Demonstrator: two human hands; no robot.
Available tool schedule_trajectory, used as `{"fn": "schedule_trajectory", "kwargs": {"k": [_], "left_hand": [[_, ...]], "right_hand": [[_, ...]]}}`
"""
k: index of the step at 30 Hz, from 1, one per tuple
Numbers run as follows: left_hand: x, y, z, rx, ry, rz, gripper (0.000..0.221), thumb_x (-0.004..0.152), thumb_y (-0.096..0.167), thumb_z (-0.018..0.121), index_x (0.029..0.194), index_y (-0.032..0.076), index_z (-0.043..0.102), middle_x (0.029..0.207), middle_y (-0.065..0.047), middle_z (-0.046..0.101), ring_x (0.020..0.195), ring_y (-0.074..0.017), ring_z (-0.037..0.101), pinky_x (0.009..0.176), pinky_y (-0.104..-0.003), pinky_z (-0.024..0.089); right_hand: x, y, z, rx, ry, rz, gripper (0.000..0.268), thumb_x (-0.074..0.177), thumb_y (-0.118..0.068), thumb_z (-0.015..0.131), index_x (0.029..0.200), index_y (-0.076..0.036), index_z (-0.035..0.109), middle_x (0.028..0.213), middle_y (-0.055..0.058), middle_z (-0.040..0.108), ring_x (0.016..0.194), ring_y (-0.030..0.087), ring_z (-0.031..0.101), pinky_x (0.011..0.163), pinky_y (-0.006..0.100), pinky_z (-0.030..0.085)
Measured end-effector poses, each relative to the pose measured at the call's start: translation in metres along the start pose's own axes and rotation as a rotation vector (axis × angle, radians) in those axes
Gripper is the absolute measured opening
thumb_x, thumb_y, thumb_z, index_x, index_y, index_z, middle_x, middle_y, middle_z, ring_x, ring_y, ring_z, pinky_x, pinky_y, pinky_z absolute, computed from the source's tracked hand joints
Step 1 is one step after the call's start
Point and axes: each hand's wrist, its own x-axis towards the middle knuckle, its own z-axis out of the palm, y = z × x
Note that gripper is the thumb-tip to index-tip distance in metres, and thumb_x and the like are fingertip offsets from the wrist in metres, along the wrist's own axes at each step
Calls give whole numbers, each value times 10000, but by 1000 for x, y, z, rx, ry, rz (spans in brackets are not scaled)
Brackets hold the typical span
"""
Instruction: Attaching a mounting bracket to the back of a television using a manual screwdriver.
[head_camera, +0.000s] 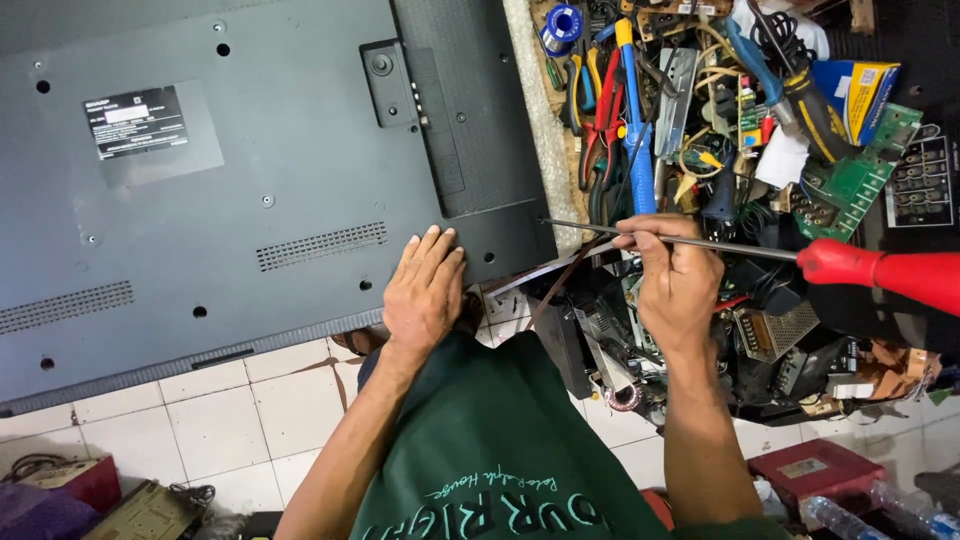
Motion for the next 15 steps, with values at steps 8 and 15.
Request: {"fn": "schedule_trajectory", "kwargs": {"k": [8, 15], "left_hand": [[5, 1, 0, 4, 9, 3, 113, 969, 164, 717, 1047, 102, 770, 1224, -92, 758, 1187, -272, 710, 1105, -401, 505], [5, 1, -1, 5, 18, 1, 107, 970, 156, 716, 1040, 97, 770, 1222, -96, 759, 1180, -273, 713, 1100, -400, 506]], "right_hand": [[3, 2, 4, -9, -1, 0, 192, 1114, -44, 517, 1023, 92, 618, 980, 221, 725, 805, 312, 753, 745, 403, 629], [5, 7, 9, -29, -14, -6, 168, 1103, -9, 524, 1016, 89, 629, 954, 203, 731, 791, 312, 756, 733, 396, 627]]}}
